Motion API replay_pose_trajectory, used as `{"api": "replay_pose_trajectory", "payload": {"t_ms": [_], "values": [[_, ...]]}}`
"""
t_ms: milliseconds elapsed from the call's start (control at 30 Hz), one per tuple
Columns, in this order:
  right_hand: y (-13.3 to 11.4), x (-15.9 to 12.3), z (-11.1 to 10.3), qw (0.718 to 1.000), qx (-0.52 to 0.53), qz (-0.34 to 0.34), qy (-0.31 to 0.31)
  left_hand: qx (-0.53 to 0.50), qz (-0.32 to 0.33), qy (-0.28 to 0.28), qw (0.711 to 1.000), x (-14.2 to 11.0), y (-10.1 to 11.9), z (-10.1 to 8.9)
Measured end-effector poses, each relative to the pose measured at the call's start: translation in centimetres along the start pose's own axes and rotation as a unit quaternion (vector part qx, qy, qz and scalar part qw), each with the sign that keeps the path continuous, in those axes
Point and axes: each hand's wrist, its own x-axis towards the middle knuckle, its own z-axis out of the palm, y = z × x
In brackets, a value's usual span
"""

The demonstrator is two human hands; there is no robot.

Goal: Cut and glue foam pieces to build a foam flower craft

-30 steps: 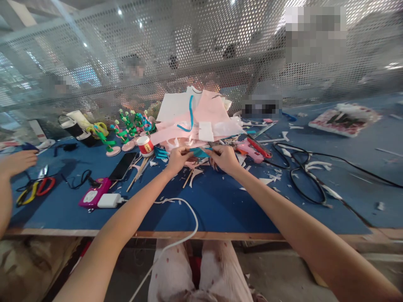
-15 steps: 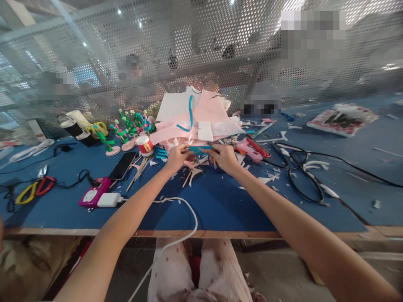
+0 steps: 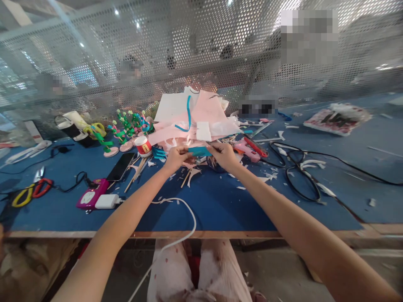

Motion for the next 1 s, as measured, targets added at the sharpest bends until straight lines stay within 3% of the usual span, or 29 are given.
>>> {"api": "replay_pose_trajectory", "payload": {"t_ms": [467, 667, 1000], "values": [[-1.1, -0.5, 0.8, 0.998, -0.022, -0.015, 0.049, -0.02, 0.033, 0.053, 0.998, -0.5, -0.1, 1.0], [-1.1, -1.0, 0.9, 0.998, 0.046, 0.045, 0.003, -0.006, 0.058, 0.065, 0.996, -0.6, 0.0, 0.9], [-0.7, -0.9, 1.3, 0.994, -0.076, -0.017, 0.078, -0.013, 0.061, 0.077, 0.995, -0.6, -0.3, 1.4]]}}
